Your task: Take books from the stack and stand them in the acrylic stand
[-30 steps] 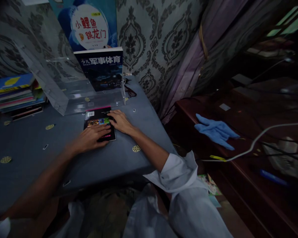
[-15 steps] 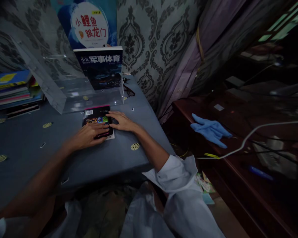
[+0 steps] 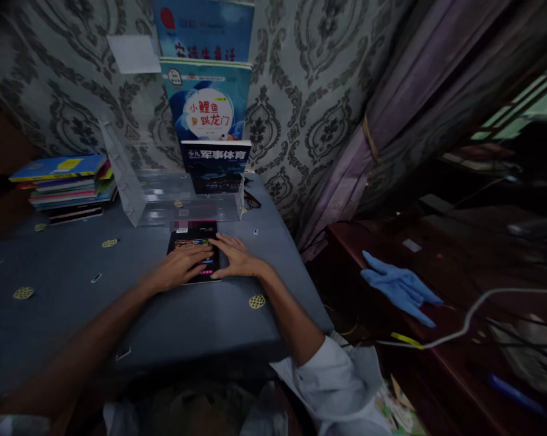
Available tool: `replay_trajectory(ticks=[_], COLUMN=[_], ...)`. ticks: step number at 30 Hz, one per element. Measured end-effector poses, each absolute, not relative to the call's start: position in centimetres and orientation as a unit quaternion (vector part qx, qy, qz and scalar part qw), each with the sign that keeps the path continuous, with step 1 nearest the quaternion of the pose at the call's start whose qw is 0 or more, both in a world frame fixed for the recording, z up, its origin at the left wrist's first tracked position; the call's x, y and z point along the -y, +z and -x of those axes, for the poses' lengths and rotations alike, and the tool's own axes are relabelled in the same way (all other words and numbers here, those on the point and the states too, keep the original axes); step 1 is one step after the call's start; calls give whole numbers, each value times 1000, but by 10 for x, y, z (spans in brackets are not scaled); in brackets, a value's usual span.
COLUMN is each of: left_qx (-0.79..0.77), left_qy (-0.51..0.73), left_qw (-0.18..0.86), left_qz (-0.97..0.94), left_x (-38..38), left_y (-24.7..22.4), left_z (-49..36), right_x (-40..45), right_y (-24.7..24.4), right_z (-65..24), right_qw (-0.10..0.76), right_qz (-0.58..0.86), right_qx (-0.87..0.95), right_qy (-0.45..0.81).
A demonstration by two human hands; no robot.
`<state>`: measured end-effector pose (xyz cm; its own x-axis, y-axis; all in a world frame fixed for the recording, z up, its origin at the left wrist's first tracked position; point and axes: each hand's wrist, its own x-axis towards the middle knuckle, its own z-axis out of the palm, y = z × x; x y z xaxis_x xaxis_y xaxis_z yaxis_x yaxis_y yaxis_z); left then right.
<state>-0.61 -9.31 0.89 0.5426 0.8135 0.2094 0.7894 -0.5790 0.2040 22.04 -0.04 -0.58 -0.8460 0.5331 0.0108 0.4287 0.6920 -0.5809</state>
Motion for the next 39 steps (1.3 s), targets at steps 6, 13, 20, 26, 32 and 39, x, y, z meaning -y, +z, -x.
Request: replay_trajectory(ticks=[6,13,20,26,32,39], left_qx=[-535,-572,-564,-573,-575,-573], left_qy=[193,222,247,246,268,281], left_qw=[28,80,86,81,58,42], left_qz=[-822,-785,-784,-778,-771,-769], left_x=[78,57,53,55,50,42], left_y=[-2,-15,-25,-20,-21,-27], left_z=[31,82,85,82,79,76], right_x=[6,49,116,101,59,-8], right_y=[8,15,-11,-6,1,-4], right_z=[-220,-170,-149,-198,-184,-142], right_qw=[90,117,117,128,172,175], right_qz=[269,264,156,264,380,462], right_qx=[917,937,964,936,886,854], right_qy=[281,198,180,194,202,161])
